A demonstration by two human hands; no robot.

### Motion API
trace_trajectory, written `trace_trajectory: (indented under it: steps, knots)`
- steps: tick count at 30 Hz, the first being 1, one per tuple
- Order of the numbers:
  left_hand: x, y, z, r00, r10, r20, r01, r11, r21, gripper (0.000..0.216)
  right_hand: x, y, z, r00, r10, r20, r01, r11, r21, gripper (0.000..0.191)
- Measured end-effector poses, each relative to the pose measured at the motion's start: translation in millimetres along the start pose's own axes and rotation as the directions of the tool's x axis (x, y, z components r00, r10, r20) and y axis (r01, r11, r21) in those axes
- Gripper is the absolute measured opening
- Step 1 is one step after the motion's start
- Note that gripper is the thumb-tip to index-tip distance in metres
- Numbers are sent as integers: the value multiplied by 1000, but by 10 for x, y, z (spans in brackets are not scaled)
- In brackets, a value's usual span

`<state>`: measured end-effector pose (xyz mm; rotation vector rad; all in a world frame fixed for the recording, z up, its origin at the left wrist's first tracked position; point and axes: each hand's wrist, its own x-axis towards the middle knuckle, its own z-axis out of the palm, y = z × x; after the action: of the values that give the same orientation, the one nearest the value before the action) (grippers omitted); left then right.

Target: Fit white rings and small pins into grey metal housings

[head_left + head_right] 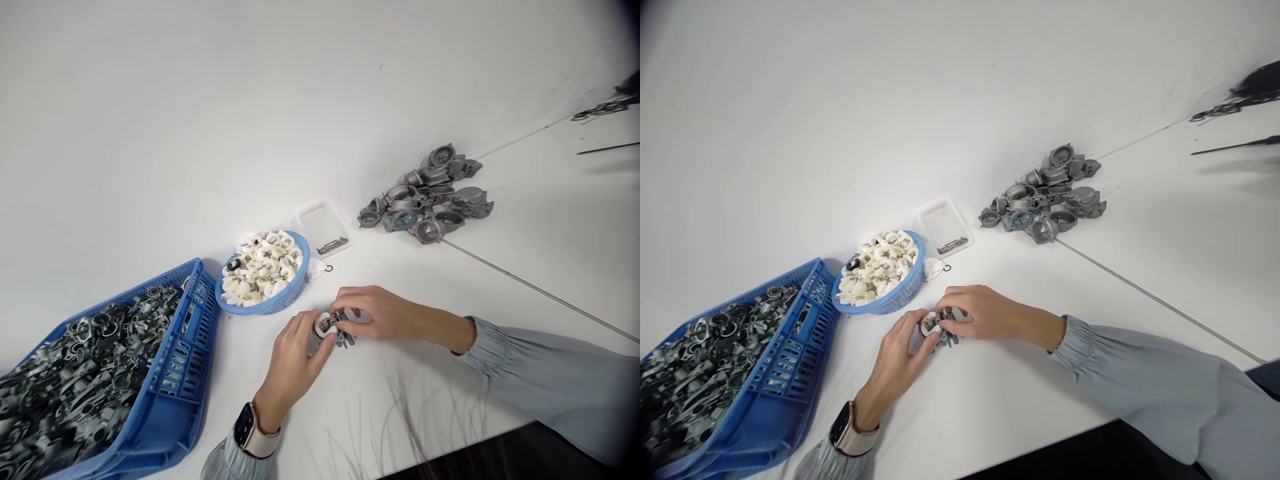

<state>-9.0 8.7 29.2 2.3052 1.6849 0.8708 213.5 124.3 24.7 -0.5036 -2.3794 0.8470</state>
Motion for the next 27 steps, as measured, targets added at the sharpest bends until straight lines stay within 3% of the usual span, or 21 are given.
trace_trajectory:
  steps: [27]
  knots:
    - [-5, -6, 3, 1000, -11, 10, 11, 1000, -5, 27, 7, 3, 3, 1000, -16, -16, 17, 1000, 11, 20]
